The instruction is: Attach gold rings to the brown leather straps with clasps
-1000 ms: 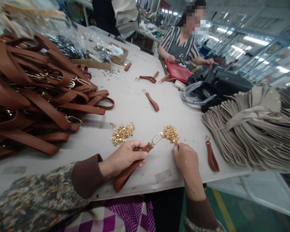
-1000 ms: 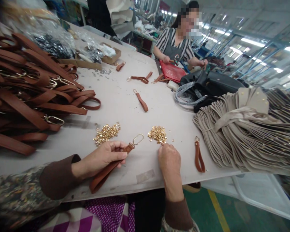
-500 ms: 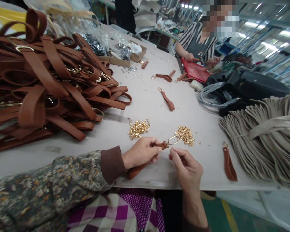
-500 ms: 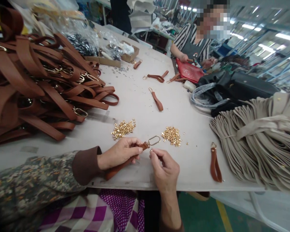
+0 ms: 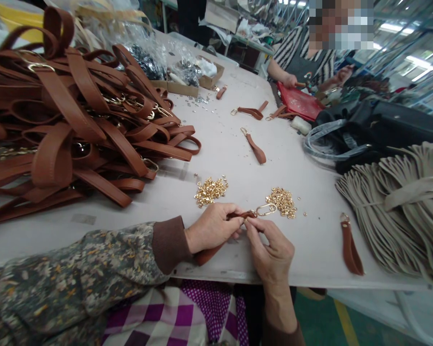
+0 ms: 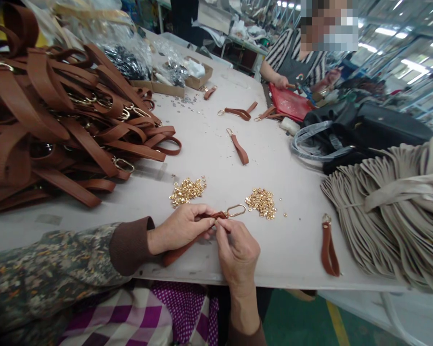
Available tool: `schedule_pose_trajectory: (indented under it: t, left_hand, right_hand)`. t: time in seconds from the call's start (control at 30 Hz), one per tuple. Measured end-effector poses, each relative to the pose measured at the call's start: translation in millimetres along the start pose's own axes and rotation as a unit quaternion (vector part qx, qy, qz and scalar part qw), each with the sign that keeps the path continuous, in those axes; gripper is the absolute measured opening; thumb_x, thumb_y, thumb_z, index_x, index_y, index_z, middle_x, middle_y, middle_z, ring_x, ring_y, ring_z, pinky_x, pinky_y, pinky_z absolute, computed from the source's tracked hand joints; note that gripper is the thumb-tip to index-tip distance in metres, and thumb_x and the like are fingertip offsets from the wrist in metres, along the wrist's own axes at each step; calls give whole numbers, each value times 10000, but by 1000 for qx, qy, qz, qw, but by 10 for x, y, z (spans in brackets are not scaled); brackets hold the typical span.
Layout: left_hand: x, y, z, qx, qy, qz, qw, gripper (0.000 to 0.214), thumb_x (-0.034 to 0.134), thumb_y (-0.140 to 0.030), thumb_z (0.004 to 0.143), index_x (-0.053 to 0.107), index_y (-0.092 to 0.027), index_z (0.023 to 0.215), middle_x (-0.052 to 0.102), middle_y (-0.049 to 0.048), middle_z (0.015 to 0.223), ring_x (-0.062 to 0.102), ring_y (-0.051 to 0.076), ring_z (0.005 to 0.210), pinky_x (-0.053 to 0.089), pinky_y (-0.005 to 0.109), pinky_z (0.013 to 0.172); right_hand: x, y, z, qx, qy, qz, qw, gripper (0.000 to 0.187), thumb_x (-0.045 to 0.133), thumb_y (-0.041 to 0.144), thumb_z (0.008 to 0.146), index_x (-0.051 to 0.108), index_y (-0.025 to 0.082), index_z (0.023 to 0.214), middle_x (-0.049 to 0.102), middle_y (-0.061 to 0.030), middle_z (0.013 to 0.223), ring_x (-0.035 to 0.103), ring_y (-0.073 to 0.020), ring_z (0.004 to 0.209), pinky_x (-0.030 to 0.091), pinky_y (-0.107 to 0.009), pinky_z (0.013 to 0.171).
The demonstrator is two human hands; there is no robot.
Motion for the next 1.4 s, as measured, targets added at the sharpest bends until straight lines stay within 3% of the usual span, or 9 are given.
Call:
schedule_pose_trajectory:
  t: [0.27,0.33,0.43,0.53,0.63,0.93,1.13,1.27,1.4]
  left_hand:
    - [-1,-159,-37,89,-1,72,993,194,531,-168,847,699,-143,941,656,15,765,576,113,632,480,233,628]
    - [-6,-195,-60,98,-2,97,990,200,534,-167,850,702,-147,957,664,21,786,585,120,653,483,234,638]
    - [1,-230,-84,106,-2,112,988,208,532,-153,856,702,-150,975,685,31,831,609,127,703,493,236,674]
    - [18,-246,-96,116,-7,100,988,167,543,-147,857,679,-149,952,694,32,857,623,129,736,497,234,692]
    - [12,-258,-112,133,-28,95,986,84,565,-132,835,623,-149,894,673,14,803,615,124,712,490,227,675]
    - [89,-381,-249,196,-23,244,950,90,523,-108,851,558,-160,916,635,-2,751,565,127,657,405,236,618]
    - [296,-399,-263,192,56,251,947,238,500,-123,888,538,-184,1115,687,20,906,637,145,817,473,254,763]
    - [79,-446,-229,185,-1,249,951,292,533,-221,905,508,-203,1195,679,35,993,643,156,887,494,288,832]
    - [-220,-394,-184,145,-40,217,964,290,548,-314,903,525,-204,1171,666,41,998,638,164,869,498,306,812]
  right_hand:
    - [-13,-174,-93,81,-60,75,992,96,663,181,855,704,209,938,723,-28,877,671,-153,790,533,-281,750]
    - [5,-301,-149,150,-96,132,975,60,692,230,835,689,199,886,712,-23,826,663,-148,724,546,-273,696]
    - [87,-495,-244,258,-142,246,923,203,756,306,764,614,201,865,680,5,756,649,-146,632,563,-267,597]
    - [214,-550,-266,313,-107,293,897,270,756,372,747,616,187,886,686,-6,770,655,-156,655,570,-273,603]
    - [256,-507,-249,309,-51,269,911,273,689,426,795,690,156,832,714,-40,781,664,-177,719,563,-280,669]
    - [231,-379,-199,262,-48,251,931,271,634,432,810,689,167,803,715,-38,736,661,-170,662,554,-249,630]
    - [130,-479,-248,279,-86,249,924,295,620,460,802,675,171,785,697,-28,706,650,-173,650,543,-257,615]
    - [-249,-937,-270,354,-81,203,909,390,584,552,794,642,167,760,686,-35,666,658,-204,639,547,-302,618]
    - [-1245,-1580,-237,398,-109,84,907,382,625,540,718,676,163,750,685,-52,625,661,-239,594,560,-363,619]
Point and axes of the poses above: each hand's wrist, its own z-axis towards the middle knuckle, its own x-axis out of the palm, y = z × x, the point moved 10 cm from there along z, towards the middle knuckle
